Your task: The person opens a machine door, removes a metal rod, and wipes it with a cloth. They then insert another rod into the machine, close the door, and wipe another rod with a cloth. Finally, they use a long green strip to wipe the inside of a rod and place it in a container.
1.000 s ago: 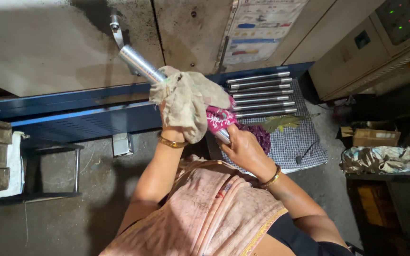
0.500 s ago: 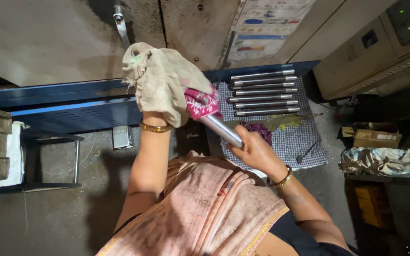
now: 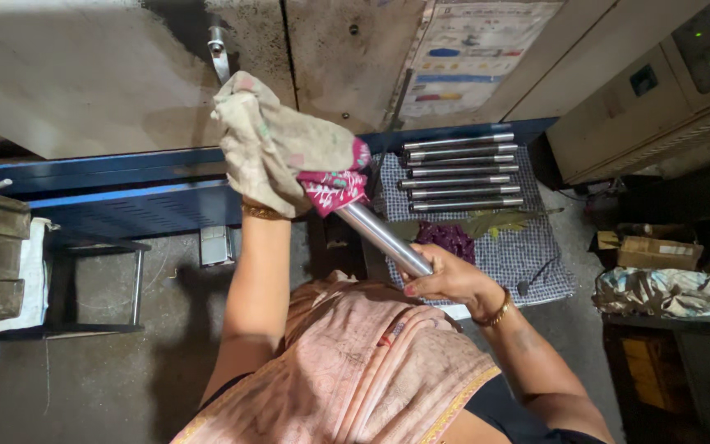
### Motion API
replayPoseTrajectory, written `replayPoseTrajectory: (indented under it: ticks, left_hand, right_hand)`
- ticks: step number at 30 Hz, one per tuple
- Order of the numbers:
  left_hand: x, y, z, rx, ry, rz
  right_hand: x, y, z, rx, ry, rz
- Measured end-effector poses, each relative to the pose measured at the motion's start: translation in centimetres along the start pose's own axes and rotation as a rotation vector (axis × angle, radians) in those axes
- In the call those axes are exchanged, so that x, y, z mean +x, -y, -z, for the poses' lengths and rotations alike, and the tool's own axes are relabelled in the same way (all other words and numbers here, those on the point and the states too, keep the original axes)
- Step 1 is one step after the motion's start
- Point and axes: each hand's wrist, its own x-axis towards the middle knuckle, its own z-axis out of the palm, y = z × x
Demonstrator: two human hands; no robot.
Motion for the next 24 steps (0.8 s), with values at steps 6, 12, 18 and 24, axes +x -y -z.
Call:
replayPoseTrajectory:
  ticks: [6,12,18,24]
  left_hand:
    - [-0.6,1.8,-2.3,-0.014,-0.058,0.194]
    - [-5.7,-0.9,-5.5,-0.066,-0.142,-0.096]
    - [-7.2,-5.3,-4.9,-0.129,0.12,-0.15]
    - [-7.8,-7.4,-4.9,-0.118,0.322,-0.236]
  right_hand:
    - [1.0,0.5,-1.3,-0.454,-0.257,0.183]
    - [1.9,3.0,-3.3,-0.93,-0.651,0.227]
    - [2.0,2.8,-3.3,-1.056,-0.77,0.22]
    - [1.5,1.2,-1.7,-0.242,-0.237,0.248]
